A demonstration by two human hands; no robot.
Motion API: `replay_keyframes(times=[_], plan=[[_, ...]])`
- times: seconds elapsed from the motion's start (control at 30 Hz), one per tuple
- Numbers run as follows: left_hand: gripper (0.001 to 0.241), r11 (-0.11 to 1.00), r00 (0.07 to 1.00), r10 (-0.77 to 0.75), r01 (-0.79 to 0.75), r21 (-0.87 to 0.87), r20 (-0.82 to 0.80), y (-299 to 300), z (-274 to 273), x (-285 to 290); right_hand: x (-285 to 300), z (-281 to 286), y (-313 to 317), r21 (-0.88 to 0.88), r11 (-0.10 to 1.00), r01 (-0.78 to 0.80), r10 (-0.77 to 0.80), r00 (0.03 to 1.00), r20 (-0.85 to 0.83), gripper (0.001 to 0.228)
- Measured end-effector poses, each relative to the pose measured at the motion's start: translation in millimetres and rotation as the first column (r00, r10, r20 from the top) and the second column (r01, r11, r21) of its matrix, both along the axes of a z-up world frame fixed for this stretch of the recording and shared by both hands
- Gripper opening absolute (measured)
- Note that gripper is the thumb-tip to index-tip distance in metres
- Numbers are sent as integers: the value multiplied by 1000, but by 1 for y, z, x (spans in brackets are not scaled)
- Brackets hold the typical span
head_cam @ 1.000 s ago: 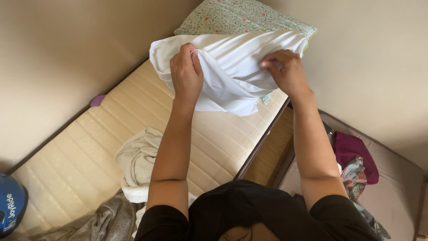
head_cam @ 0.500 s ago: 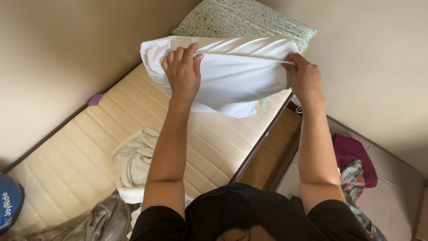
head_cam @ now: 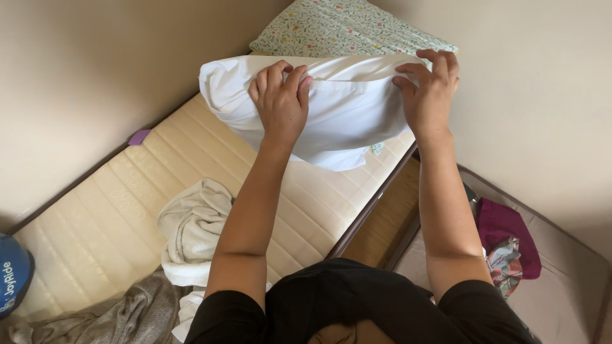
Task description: The person puts a white pillow into a white pillowcase by hand, tucking the corners and smoothing the fabric. They then place a patterned pillowcase on top of the finished pillow.
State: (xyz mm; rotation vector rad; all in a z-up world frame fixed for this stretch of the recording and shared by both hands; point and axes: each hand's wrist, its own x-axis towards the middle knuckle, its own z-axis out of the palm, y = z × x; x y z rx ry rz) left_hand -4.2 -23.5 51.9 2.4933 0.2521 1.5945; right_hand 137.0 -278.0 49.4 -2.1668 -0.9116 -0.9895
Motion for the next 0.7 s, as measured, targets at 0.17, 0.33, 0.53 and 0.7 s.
replay_keyframes(times=[0.17,0.33,0.53,0.7], plan=[[16,1000,999,12,-11,-26,36,-7,2,12,7,1,3,98,965,-244,254,962,-103,10],[17,996,998,37,-34,-80,41,-7,2,16,18,-5,7,130,968,-214,234,958,-165,7],[12,996,997,56,-52,-67,59,0,2,19,22,-2,1,207,959,-192,233,953,-196,19],[13,998,999,46,-47,-47,-13,-2,7,25,25,-1,6,177,964,-199,220,969,-109,14]])
